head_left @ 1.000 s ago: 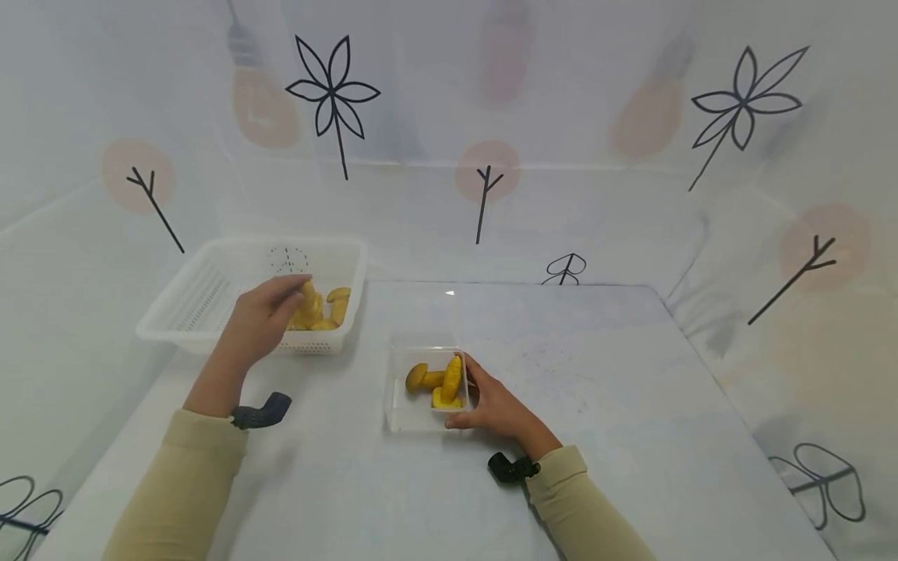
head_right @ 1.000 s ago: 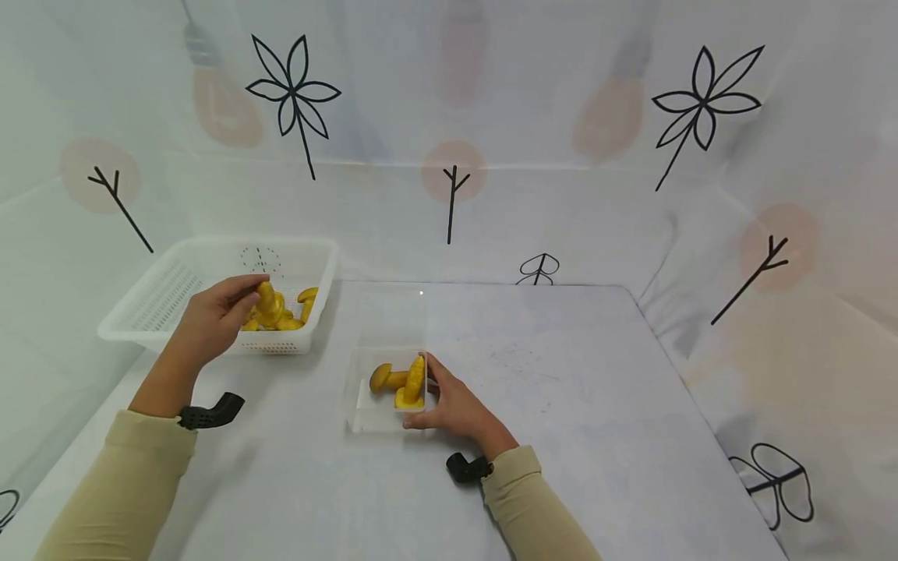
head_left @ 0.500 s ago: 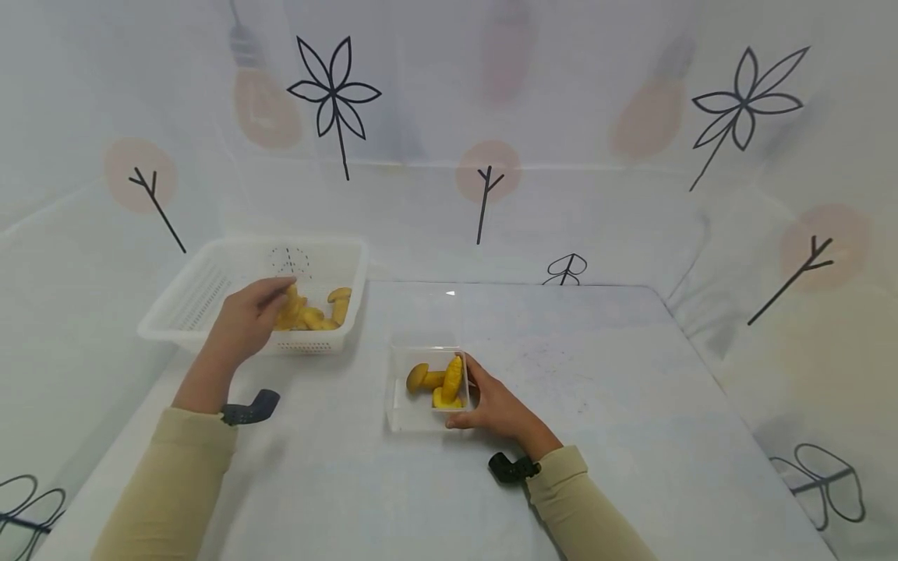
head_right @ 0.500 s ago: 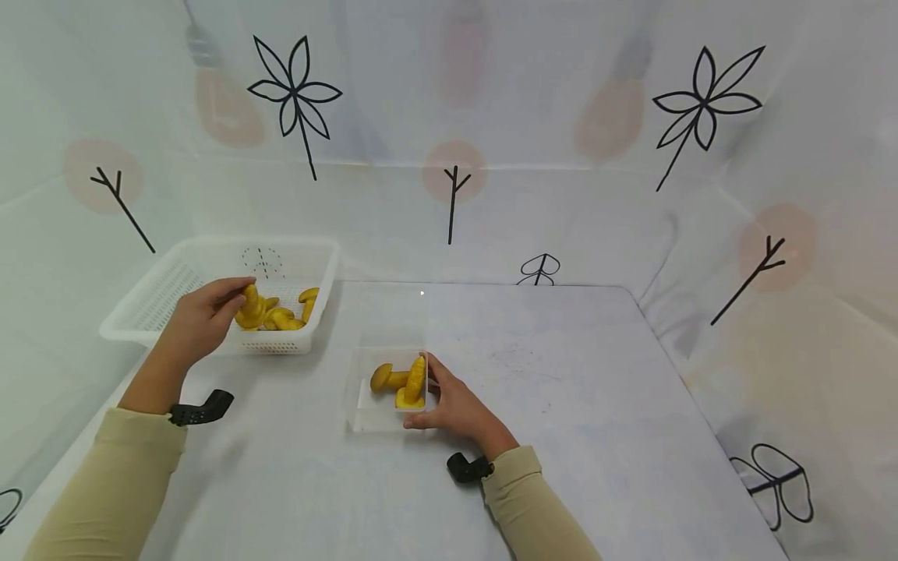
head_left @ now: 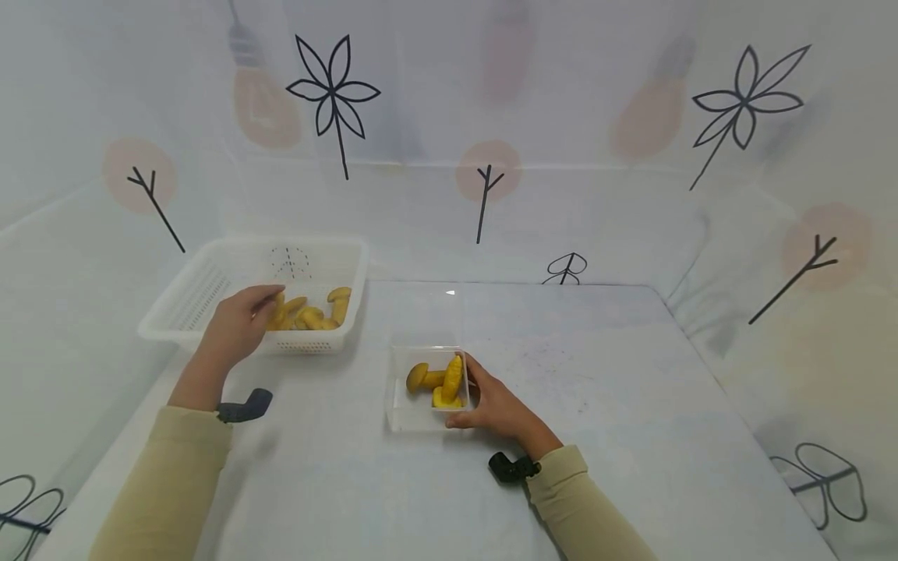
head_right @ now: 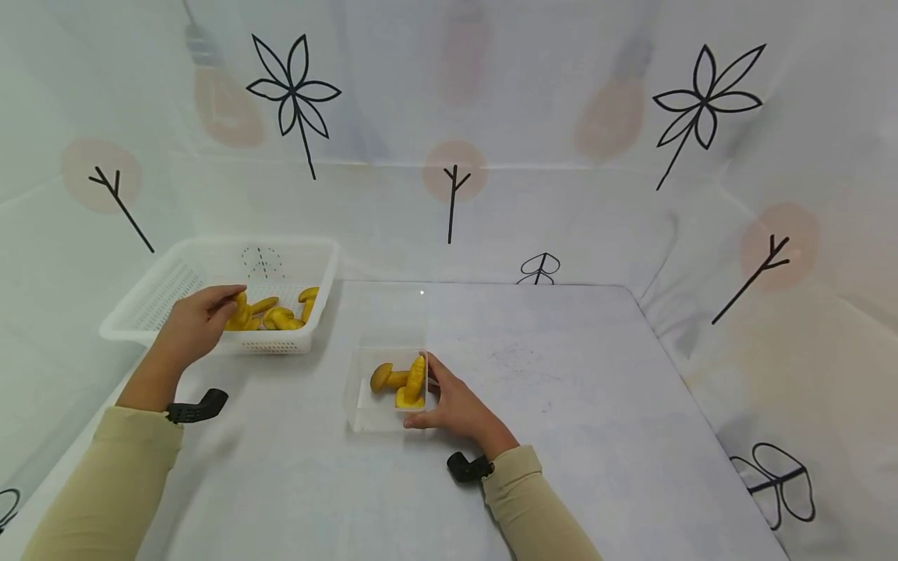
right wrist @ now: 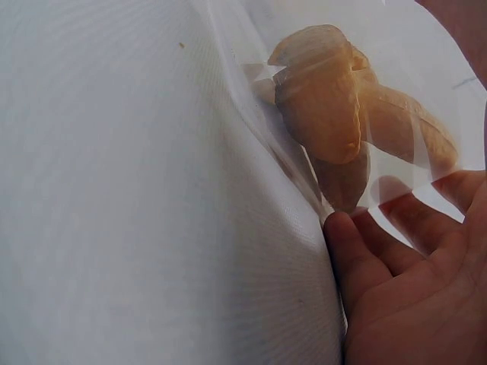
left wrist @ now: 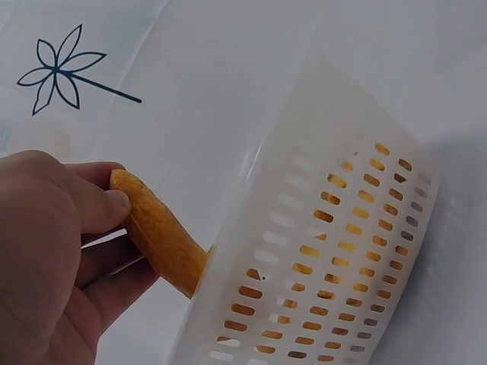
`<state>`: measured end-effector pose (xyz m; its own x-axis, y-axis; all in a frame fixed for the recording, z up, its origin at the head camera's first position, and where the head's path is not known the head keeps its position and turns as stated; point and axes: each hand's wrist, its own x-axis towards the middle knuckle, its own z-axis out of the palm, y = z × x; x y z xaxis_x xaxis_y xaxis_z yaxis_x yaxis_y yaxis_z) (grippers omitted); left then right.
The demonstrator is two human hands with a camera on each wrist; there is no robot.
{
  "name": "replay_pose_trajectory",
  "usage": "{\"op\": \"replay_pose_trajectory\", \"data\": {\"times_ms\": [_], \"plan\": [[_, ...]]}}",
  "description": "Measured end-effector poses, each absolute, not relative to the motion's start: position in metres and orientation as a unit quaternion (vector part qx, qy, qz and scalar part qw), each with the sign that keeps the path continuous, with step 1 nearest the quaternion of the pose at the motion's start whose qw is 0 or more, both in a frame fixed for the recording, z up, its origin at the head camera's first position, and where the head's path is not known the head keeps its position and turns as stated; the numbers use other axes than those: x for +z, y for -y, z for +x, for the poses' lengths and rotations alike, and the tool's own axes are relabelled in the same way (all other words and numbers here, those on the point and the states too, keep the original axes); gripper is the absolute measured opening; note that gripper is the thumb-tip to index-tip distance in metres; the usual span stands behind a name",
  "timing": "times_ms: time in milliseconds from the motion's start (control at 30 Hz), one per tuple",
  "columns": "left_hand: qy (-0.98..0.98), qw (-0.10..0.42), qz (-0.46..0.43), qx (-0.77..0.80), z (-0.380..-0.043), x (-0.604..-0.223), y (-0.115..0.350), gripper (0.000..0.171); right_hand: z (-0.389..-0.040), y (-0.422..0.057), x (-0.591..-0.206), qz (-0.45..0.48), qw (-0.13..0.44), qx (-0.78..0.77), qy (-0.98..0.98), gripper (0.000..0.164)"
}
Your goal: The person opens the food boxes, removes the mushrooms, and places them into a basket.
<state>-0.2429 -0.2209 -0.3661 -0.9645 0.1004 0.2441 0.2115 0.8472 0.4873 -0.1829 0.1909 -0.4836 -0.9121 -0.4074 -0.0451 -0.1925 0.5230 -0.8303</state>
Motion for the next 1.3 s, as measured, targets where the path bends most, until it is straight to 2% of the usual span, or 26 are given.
{"op": "replay_pose_trajectory", "data": {"times_ms": [900,1300], "plan": [[0.969,0.069,-0.022,-0.237,-0.248,-0.382,0.233,0.039,-0.182,-0.190,-0.483,-0.169,0.117,-0.448,-0.870,0.120],[0.966,0.123,-0.013,-0.226,-0.248,-0.379,0.229,0.036,-0.182,-0.190,-0.482,-0.164,0.115,-0.449,-0.871,0.119]]}}
